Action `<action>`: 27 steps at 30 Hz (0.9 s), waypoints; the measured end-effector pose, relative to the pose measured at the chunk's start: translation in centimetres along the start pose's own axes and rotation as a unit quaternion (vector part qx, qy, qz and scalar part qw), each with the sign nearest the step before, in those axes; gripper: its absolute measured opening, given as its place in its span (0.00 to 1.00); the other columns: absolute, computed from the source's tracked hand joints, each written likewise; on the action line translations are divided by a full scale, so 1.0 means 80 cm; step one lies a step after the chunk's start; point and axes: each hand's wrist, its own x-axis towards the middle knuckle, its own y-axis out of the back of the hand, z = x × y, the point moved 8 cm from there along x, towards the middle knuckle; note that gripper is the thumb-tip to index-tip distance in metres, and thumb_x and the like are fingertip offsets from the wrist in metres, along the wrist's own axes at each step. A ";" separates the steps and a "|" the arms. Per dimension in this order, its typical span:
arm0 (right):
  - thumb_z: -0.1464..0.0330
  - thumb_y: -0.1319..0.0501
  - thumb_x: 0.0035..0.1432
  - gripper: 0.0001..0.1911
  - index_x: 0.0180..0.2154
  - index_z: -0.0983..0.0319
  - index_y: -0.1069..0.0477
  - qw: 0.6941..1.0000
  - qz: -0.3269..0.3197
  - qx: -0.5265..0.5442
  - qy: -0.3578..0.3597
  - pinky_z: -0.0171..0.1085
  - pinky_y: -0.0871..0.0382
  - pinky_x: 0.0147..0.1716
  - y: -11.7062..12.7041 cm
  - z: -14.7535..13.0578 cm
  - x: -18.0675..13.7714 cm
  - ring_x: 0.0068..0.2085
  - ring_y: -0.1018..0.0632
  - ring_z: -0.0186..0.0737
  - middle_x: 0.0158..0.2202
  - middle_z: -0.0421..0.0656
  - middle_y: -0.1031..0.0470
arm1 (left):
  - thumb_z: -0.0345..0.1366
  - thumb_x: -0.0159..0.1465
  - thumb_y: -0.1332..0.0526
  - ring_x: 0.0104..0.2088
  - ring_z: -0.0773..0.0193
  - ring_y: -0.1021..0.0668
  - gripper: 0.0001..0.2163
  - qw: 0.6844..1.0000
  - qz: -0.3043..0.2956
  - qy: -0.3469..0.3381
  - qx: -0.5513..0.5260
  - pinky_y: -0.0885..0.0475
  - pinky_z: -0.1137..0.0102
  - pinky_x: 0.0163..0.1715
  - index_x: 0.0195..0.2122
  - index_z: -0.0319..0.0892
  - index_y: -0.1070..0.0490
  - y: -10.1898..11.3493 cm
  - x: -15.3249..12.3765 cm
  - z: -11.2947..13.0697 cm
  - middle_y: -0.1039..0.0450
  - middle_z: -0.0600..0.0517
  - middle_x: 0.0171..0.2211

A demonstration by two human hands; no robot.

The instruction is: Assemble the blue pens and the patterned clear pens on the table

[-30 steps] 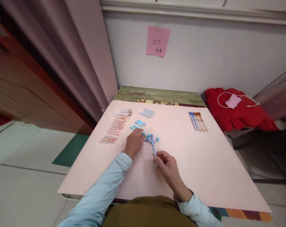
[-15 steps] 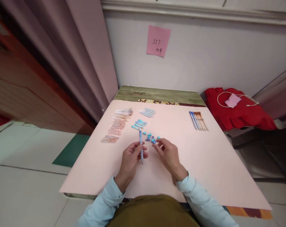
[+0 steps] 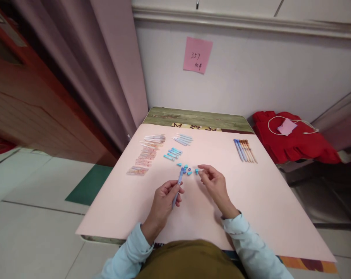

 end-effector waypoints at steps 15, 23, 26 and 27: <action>0.59 0.27 0.46 0.16 0.37 0.59 0.19 0.928 -0.092 0.327 -0.150 0.31 0.37 0.28 -0.024 -0.003 -0.004 0.28 0.33 0.29 0.27 0.39 0.27 | 0.43 0.62 0.39 0.25 0.69 0.30 0.14 0.983 -0.026 -0.048 0.174 0.35 0.74 0.24 0.43 0.41 0.26 -0.004 0.000 -0.009 0.25 0.50 0.31; 0.60 0.28 0.47 0.15 0.37 0.60 0.19 0.936 -0.075 0.315 -0.136 0.32 0.36 0.30 -0.016 -0.007 -0.004 0.29 0.31 0.31 0.28 0.40 0.25 | 0.43 0.61 0.38 0.25 0.67 0.30 0.13 0.981 -0.022 -0.057 0.182 0.35 0.73 0.24 0.42 0.41 0.25 -0.008 -0.002 -0.001 0.24 0.49 0.31; 0.59 0.29 0.47 0.15 0.38 0.60 0.19 0.942 -0.059 0.304 -0.126 0.33 0.35 0.30 -0.010 -0.006 -0.001 0.29 0.31 0.32 0.29 0.40 0.25 | 0.43 0.61 0.38 0.25 0.67 0.30 0.13 0.982 -0.019 -0.061 0.180 0.35 0.73 0.24 0.42 0.42 0.25 -0.009 -0.003 0.000 0.24 0.49 0.31; 0.59 0.29 0.47 0.16 0.38 0.60 0.19 0.945 -0.060 0.296 -0.124 0.33 0.35 0.30 -0.010 -0.006 -0.001 0.29 0.31 0.32 0.29 0.40 0.25 | 0.43 0.61 0.38 0.25 0.67 0.30 0.12 0.981 -0.019 -0.062 0.181 0.35 0.73 0.24 0.42 0.42 0.25 -0.009 -0.003 0.000 0.24 0.49 0.30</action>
